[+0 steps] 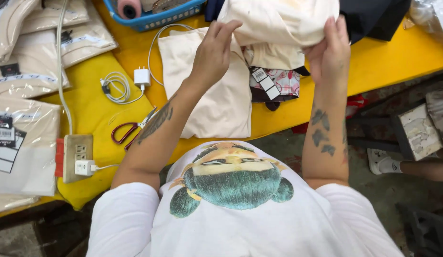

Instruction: The person is performing a quality control check on a beige garment, inspecting the seams and using scissors to trim away loose threads.

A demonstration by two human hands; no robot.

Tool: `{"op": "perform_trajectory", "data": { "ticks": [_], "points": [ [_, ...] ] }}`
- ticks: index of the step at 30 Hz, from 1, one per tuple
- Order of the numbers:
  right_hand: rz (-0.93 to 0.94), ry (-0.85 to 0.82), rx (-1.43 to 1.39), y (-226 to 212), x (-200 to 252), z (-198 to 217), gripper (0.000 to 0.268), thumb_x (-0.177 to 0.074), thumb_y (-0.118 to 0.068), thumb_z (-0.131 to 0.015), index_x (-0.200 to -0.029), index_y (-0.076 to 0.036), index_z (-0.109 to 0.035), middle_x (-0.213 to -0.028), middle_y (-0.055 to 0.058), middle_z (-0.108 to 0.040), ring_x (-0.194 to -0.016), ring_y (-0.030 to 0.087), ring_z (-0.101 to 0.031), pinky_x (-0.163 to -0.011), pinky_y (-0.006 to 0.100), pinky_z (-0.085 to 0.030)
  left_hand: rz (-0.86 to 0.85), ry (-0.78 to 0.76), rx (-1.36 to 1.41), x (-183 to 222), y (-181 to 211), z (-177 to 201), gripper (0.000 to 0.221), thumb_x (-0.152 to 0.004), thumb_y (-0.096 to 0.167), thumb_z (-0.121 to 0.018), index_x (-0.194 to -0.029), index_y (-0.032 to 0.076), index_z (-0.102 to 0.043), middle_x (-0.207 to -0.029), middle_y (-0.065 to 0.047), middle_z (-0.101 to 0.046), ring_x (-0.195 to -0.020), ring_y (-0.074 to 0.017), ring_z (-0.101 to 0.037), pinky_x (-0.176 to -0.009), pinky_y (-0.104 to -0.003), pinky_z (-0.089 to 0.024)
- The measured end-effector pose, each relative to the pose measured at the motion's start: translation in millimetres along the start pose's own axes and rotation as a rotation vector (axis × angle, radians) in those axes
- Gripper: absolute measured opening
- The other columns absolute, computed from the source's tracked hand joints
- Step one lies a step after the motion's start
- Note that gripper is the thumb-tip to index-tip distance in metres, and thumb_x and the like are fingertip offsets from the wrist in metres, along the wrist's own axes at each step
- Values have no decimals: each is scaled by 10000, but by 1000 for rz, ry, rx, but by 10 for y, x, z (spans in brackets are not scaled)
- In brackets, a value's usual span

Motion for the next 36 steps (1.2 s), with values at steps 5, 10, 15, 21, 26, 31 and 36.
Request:
{"op": "perform_trajectory", "data": {
  "ticks": [5,10,15,21,26,31,36],
  "points": [
    [-274,460,-341,628,922,630,488,-1007,-333,-516,-1444,-117,-542,-1376,101,-680,-1141,272,-695,-825,367,-634,60,-93,-67,-396,-422,-428,267,-1030,63,-475,-1253,129,-606,-1189,-122,-634,-1087,-323,-658,-906,-425,-495],
    [-427,584,-223,1526,1381,1301,309,-984,-325,-640,-1210,-124,-574,-1090,82,-741,-904,204,-732,-812,334,-637,163,-282,-148,-336,-764,-986,207,-1002,95,-533,-1162,134,-660,-1041,-85,-636,-924,-252,-651,-815,-397,-500],
    [-483,610,-188,1821,1399,1432,320,-982,-349,-648,-1201,-137,-551,-1026,79,-729,-880,194,-746,-844,343,-633,321,-413,-294,-277,-843,-1442,275,-980,238,-679,-1238,158,-629,-1031,-33,-670,-873,-182,-665,-724,-374,-546],
    [-488,595,-127,1850,1328,1505,300,-988,-375,-638,-1158,-161,-516,-990,55,-730,-859,165,-745,-830,327,-624,187,-443,-439,-11,-773,-1876,109,-910,66,-552,-813,64,-600,-855,-118,-591,-695,-373,-605,-558,-515,-475],
    [-1,599,750,1023,939,1361,192,-1074,-277,-652,-1122,-128,-541,-964,75,-599,-856,226,-636,-804,363,-535,307,-1425,307,703,497,-1835,290,-1000,252,-607,-1222,107,-725,-996,-158,-783,-830,-252,-784,-819,-372,-628],
    [292,492,1019,533,62,1023,118,-965,-135,-659,-1053,-88,-595,-972,65,-574,-843,235,-536,-759,366,-460,299,-966,44,184,-283,-1769,237,-1010,227,-540,-1196,190,-683,-1029,-31,-772,-916,-179,-717,-831,-337,-518],
    [68,365,1245,628,-699,1136,352,-987,-400,-710,-1203,-147,-597,-712,-34,-690,-748,332,-717,-677,515,-503,238,-711,-301,-579,-335,-1676,364,-1030,149,-459,-1379,189,-552,-1323,-99,-672,-1169,-335,-625,-830,-500,-505]
  ]
}}
Point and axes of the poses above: each hand's wrist, its own x-axis away from the middle knuckle, its own z-axis out of the back of the hand, y = z × x, the point moved 8 cm from there along -x, towards the middle knuckle
